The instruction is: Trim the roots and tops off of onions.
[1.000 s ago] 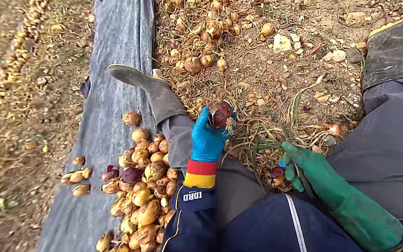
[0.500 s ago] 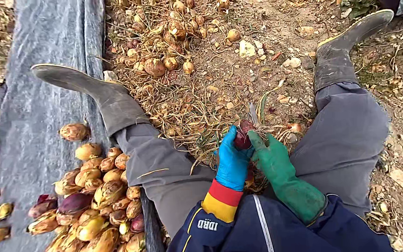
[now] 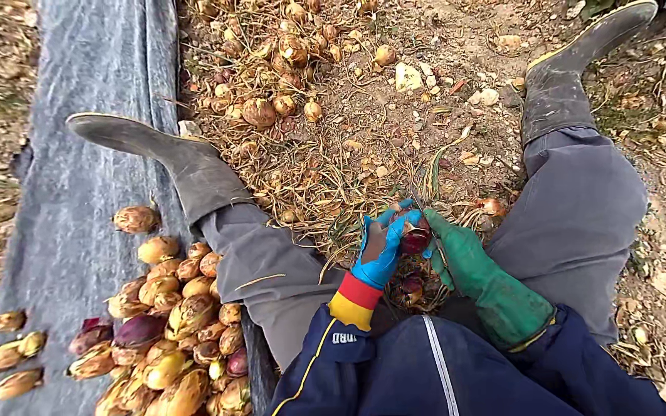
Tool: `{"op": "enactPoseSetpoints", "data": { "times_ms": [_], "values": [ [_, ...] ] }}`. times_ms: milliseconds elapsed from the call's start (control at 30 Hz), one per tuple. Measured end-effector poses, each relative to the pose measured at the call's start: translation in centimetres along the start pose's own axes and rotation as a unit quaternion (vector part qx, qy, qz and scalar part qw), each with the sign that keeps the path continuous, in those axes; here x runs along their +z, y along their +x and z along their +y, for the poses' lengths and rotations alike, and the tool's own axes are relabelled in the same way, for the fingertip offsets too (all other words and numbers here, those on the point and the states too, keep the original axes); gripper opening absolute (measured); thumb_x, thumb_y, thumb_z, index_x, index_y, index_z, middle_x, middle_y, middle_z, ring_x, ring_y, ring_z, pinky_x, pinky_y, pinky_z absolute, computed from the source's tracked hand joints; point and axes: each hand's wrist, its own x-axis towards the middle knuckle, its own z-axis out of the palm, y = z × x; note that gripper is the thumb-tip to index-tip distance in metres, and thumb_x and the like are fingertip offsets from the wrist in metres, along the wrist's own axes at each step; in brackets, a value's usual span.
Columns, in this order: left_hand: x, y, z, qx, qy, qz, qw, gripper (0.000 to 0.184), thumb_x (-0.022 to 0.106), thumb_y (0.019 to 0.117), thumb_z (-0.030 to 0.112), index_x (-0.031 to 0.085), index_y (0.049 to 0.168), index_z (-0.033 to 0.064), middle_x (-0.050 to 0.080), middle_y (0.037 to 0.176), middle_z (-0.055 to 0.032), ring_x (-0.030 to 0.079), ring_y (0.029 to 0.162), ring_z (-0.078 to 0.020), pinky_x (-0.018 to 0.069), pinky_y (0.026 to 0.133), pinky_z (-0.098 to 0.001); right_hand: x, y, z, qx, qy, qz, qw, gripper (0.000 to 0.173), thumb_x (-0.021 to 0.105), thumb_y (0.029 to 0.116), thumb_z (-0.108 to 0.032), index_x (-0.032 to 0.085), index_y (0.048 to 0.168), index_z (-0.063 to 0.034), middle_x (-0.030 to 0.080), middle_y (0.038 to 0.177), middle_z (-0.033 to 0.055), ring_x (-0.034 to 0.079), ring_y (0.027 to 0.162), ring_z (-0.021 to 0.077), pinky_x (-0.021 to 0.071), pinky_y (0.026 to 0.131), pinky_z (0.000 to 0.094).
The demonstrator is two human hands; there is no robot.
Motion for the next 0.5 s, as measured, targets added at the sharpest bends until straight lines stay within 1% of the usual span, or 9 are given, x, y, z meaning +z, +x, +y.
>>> {"op": "enactPoseSetpoints", "data": {
  "times_ms": [67, 167, 200, 267, 300, 367, 433, 467, 500],
  "values": [
    [-0.1, -0.5, -0.3, 0.080, 0.114, 0.004, 0.990, 0.052, 0.068, 0.0982, 0.031, 0.056, 0.148, 0.0208, 0.067, 0.134, -0.0065, 0.067, 0.116, -0.0229, 0.0588, 0.095, -0.0449, 0.0, 0.0, 0.6, 0.056, 0.083, -0.045, 0.994, 0.080, 0.039, 0.0910, -0.085, 0.064, 0.088, -0.0095, 0.052, 0.055, 0.0063, 0.048, 0.036, 0.0178, 0.0474, 0.035, 0.0371],
    [0.0, -1.8, 0.3, 0.120, 0.184, 0.018, 0.975, 0.070, 0.080, 0.0868, 0.026, 0.052, 0.151, 0.0276, 0.065, 0.138, -0.0013, 0.068, 0.113, -0.0201, 0.0606, 0.092, -0.0430, 0.5, -0.6, 1.4, 0.095, 0.148, -0.106, 0.979, 0.079, 0.037, 0.0894, -0.088, 0.058, 0.081, -0.0123, 0.045, 0.052, 0.0021, 0.044, 0.035, 0.0150, 0.0438, 0.033, 0.0350],
    [0.0, -2.0, 0.5, 0.134, 0.203, 0.032, 0.970, 0.072, 0.083, 0.0828, 0.026, 0.054, 0.149, 0.0258, 0.067, 0.134, -0.0008, 0.069, 0.112, -0.0185, 0.0611, 0.092, -0.0419, 0.4, -0.6, 1.7, 0.092, 0.162, -0.128, 0.974, 0.077, 0.036, 0.0911, -0.086, 0.058, 0.083, -0.0129, 0.046, 0.053, 0.0020, 0.045, 0.036, 0.0149, 0.0445, 0.034, 0.0350],
    [-0.2, -2.4, 1.1, 0.154, 0.237, 0.030, 0.959, 0.077, 0.086, 0.0787, 0.030, 0.055, 0.149, 0.0239, 0.066, 0.136, 0.0011, 0.069, 0.113, -0.0164, 0.0611, 0.094, -0.0410, -0.1, -0.3, 2.5, 0.071, 0.189, -0.188, 0.961, 0.073, 0.034, 0.0958, -0.081, 0.059, 0.090, -0.0133, 0.053, 0.059, 0.0034, 0.051, 0.039, 0.0155, 0.0498, 0.035, 0.0358],
    [-0.3, -2.7, 1.5, 0.160, 0.256, 0.035, 0.953, 0.077, 0.087, 0.0768, 0.031, 0.056, 0.147, 0.0215, 0.068, 0.132, 0.0010, 0.069, 0.110, -0.0149, 0.0616, 0.093, -0.0397, -0.1, -0.3, 2.7, 0.072, 0.202, -0.209, 0.954, 0.072, 0.034, 0.0964, -0.081, 0.059, 0.089, -0.0137, 0.053, 0.059, 0.0030, 0.051, 0.039, 0.0151, 0.0497, 0.035, 0.0354],
    [0.0, -3.4, 2.5, 0.175, 0.331, 0.073, 0.925, 0.068, 0.089, 0.0707, 0.030, 0.064, 0.131, 0.0133, 0.073, 0.113, 0.0013, 0.071, 0.100, -0.0079, 0.0619, 0.087, -0.0324, 0.2, -0.5, 2.9, 0.073, 0.224, -0.244, 0.941, 0.070, 0.033, 0.0964, -0.081, 0.057, 0.085, -0.0164, 0.049, 0.055, -0.0004, 0.049, 0.038, 0.0126, 0.0486, 0.035, 0.0330],
    [0.2, -3.6, 3.1, 0.183, 0.421, 0.113, 0.881, 0.063, 0.089, 0.0632, 0.032, 0.068, 0.117, 0.0069, 0.074, 0.102, 0.0006, 0.070, 0.095, -0.0032, 0.0590, 0.086, -0.0271, 0.5, -0.9, 3.3, 0.063, 0.249, -0.272, 0.927, 0.069, 0.031, 0.0972, -0.080, 0.055, 0.079, -0.0183, 0.045, 0.051, -0.0030, 0.047, 0.036, 0.0105, 0.0466, 0.034, 0.0305],
    [-0.1, -3.4, 3.0, 0.187, 0.449, 0.126, 0.865, 0.064, 0.088, 0.0602, 0.031, 0.068, 0.116, 0.0053, 0.074, 0.102, -0.0015, 0.070, 0.097, -0.0043, 0.0579, 0.087, -0.0281, 0.5, -1.3, 3.5, 0.046, 0.267, -0.287, 0.919, 0.070, 0.030, 0.0986, -0.079, 0.054, 0.077, -0.0175, 0.044, 0.051, -0.0028, 0.047, 0.036, 0.0106, 0.0464, 0.034, 0.0304],
    [-0.9, -3.0, 3.0, 0.180, 0.461, 0.122, 0.860, 0.072, 0.091, 0.0604, 0.032, 0.066, 0.123, 0.0053, 0.074, 0.110, -0.0037, 0.069, 0.104, -0.0071, 0.0573, 0.093, -0.0308, 0.2, -1.8, 3.6, 0.012, 0.286, -0.305, 0.908, 0.070, 0.027, 0.1016, -0.075, 0.054, 0.075, -0.0164, 0.044, 0.050, -0.0024, 0.047, 0.036, 0.0106, 0.0464, 0.034, 0.0298]
  ]
}}
